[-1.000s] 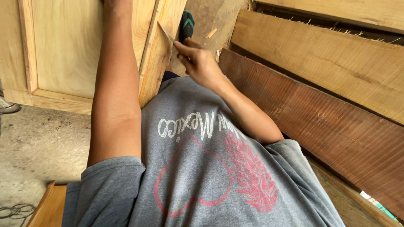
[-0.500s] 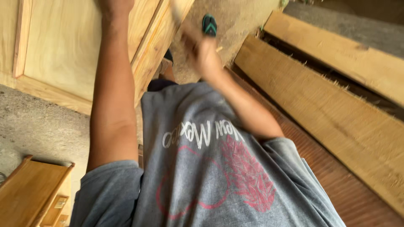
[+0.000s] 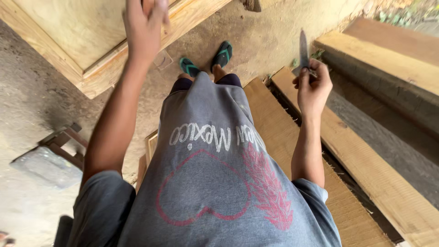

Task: The person uses a putty knife to scoop a pinkish paste from a wooden bowl and applies it into the grooves of a wooden door panel. They repeatedly smooth the paste along the edges and corners of the panel's frame.

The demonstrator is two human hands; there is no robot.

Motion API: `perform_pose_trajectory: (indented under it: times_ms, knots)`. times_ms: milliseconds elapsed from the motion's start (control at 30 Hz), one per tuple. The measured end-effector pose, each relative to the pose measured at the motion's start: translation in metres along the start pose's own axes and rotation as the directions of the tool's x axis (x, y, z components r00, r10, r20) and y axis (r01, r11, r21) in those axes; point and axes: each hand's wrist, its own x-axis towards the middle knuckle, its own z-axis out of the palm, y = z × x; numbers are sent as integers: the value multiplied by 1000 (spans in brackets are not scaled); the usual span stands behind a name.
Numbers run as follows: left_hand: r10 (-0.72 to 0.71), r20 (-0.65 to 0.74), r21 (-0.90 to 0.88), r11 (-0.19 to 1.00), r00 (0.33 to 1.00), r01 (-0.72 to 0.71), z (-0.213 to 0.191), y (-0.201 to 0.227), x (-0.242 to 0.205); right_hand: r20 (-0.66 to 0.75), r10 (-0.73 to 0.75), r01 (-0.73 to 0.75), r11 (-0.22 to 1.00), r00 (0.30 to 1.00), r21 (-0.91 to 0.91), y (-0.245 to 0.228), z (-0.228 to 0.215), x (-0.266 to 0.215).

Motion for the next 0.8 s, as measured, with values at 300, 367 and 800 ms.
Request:
perform_pose_trajectory:
  times_ms: [300,367,800]
  knots:
    - [-278,-30,-238,935,960,263,-11,-28,-173,94,-257,263,963,962,-52,-42,48,-27]
    - [-329,-54,-312,902,943,297,-6,-31,-198,194,-310,333,938,931,-98,-58,53,-39]
    - [-311,-385,66,930,869,362,48,-8,-206,560,-593,713,702,579,6,-126,68,50]
